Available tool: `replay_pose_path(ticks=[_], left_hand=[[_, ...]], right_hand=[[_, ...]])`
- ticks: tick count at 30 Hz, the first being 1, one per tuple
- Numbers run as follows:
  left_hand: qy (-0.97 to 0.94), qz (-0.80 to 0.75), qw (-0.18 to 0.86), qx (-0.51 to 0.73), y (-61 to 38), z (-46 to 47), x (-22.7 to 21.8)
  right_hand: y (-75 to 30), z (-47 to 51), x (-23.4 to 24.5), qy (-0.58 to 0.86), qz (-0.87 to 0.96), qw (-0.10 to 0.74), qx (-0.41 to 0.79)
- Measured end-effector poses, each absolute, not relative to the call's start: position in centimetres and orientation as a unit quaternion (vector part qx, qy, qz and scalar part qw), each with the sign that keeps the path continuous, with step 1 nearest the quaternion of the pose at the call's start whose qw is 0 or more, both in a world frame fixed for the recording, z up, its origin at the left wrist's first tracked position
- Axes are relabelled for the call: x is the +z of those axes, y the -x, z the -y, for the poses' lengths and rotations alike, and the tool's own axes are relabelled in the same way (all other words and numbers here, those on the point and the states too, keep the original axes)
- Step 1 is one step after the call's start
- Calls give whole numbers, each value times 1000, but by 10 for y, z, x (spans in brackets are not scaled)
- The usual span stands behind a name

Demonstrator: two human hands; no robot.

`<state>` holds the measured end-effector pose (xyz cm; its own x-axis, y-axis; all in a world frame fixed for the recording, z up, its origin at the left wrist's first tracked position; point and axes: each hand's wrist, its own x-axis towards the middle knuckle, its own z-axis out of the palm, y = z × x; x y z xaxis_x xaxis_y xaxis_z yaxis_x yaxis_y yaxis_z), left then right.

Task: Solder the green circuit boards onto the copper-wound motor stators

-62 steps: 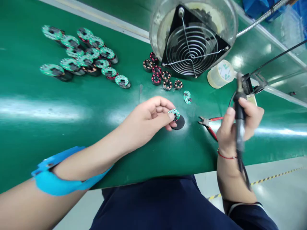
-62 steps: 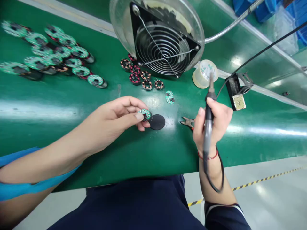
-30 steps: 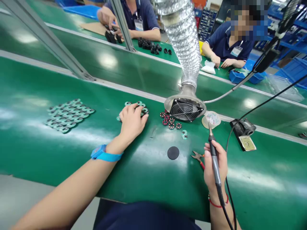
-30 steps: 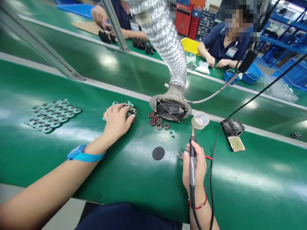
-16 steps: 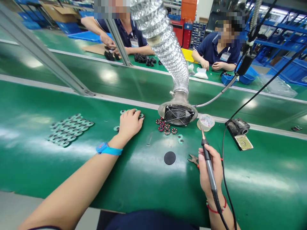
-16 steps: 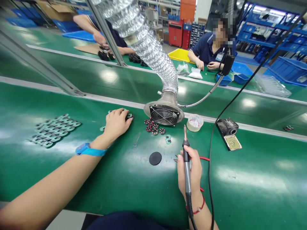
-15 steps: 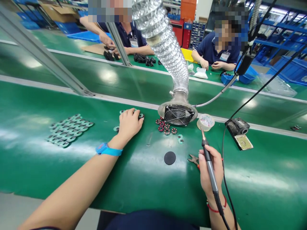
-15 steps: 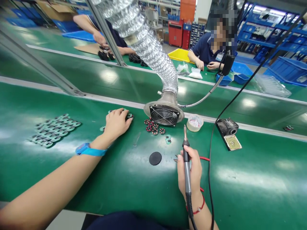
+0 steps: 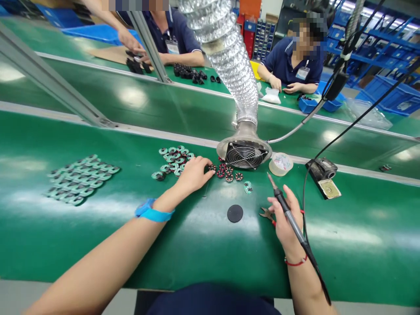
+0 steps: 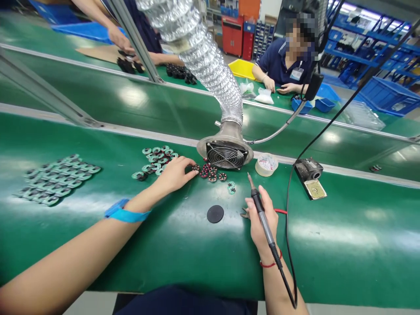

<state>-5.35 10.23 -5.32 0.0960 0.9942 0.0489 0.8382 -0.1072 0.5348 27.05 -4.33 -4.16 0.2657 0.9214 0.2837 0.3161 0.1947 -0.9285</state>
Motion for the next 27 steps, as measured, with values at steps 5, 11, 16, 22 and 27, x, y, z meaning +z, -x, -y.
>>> replay_pose_path(ticks=[5,11,16,22,27], left_hand=[[-667,-629,314,245,62,-58,-41],[-691,-480,472,262,41,-4,-2],[-768,-287,503,272,26,21,34],[-706,-376,534,274,20,25,31],[-674,-433,568,190,1,27,26]], right_hand=[[-266,44,-44,562,560,522,312],[-237,59,-10,462,642,480,380],[-219,70,23,323,711,408,473],[-213,75,8,389,745,448,304],[-210,73,-4,429,799,406,111]])
